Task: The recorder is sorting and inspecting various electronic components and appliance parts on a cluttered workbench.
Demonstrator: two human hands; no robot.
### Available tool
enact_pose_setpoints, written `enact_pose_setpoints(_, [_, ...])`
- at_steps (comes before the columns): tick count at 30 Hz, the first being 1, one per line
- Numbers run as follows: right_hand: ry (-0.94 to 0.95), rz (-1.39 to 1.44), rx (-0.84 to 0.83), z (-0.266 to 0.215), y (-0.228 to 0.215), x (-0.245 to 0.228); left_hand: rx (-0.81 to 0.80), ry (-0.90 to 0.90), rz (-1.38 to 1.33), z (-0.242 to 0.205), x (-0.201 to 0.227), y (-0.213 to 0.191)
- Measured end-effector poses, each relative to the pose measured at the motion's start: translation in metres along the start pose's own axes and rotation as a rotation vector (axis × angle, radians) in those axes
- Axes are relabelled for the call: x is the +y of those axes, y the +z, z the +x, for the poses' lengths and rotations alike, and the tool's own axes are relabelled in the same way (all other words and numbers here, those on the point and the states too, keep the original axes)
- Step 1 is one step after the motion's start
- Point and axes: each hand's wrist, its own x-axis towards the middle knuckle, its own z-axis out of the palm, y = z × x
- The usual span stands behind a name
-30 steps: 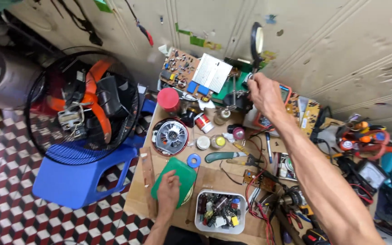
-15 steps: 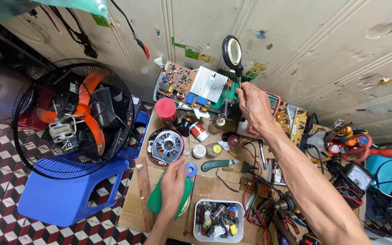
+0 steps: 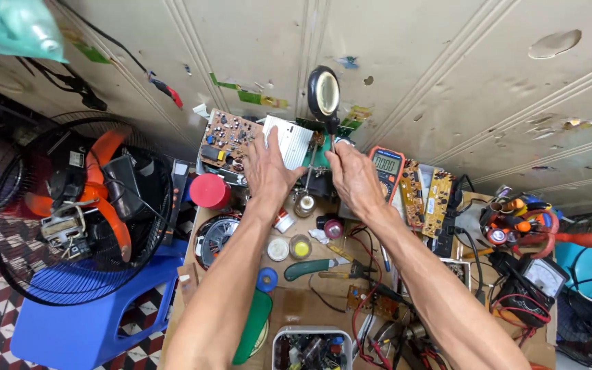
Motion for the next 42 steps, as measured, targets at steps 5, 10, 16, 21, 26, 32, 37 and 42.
enact_pose_setpoints(5, [-0.032, 0.008, -0.015, 0.006, 0.002, 0.005, -0.070, -0.095, 0.098, 0.017, -0.001, 0.015])
enact_pose_setpoints(10, [-0.075, 0.014, -0.008, 0.012, 0.005, 0.007, -0.102, -0.098, 0.133, 0.022, -0.001, 0.011])
enact_pose_setpoints(16, [-0.064, 0.008, -0.038, 0.014, -0.004, 0.011, -0.060, -0.059, 0.068, 0.021, -0.016, 0.029])
enact_pose_setpoints(21, [-0.029, 0.030, -0.061, 0.012, -0.012, 0.005, -0.112, -0.122, 0.107, 0.021, 0.001, 0.016])
enact_pose_setpoints(26, [-0.011, 0.069, -0.016, 0.010, -0.011, 0.012, -0.055, -0.085, 0.010, 0.016, -0.004, 0.005])
enact_pose_setpoints(32, [0.005, 0.060, -0.035, 0.003, -0.010, 0.018, 0.029, -0.045, -0.073, 0.019, -0.017, -0.002])
enact_pose_setpoints(37, [0.002, 0.075, -0.003, -0.005, -0.022, 0.011, 0.032, -0.063, -0.076, 0.021, -0.016, 0.005])
enact_pose_setpoints(42, [-0.027, 0.048, 0.054, -0.016, -0.045, 0.002, 0.058, -0.095, -0.013, 0.019, -0.009, 0.011])
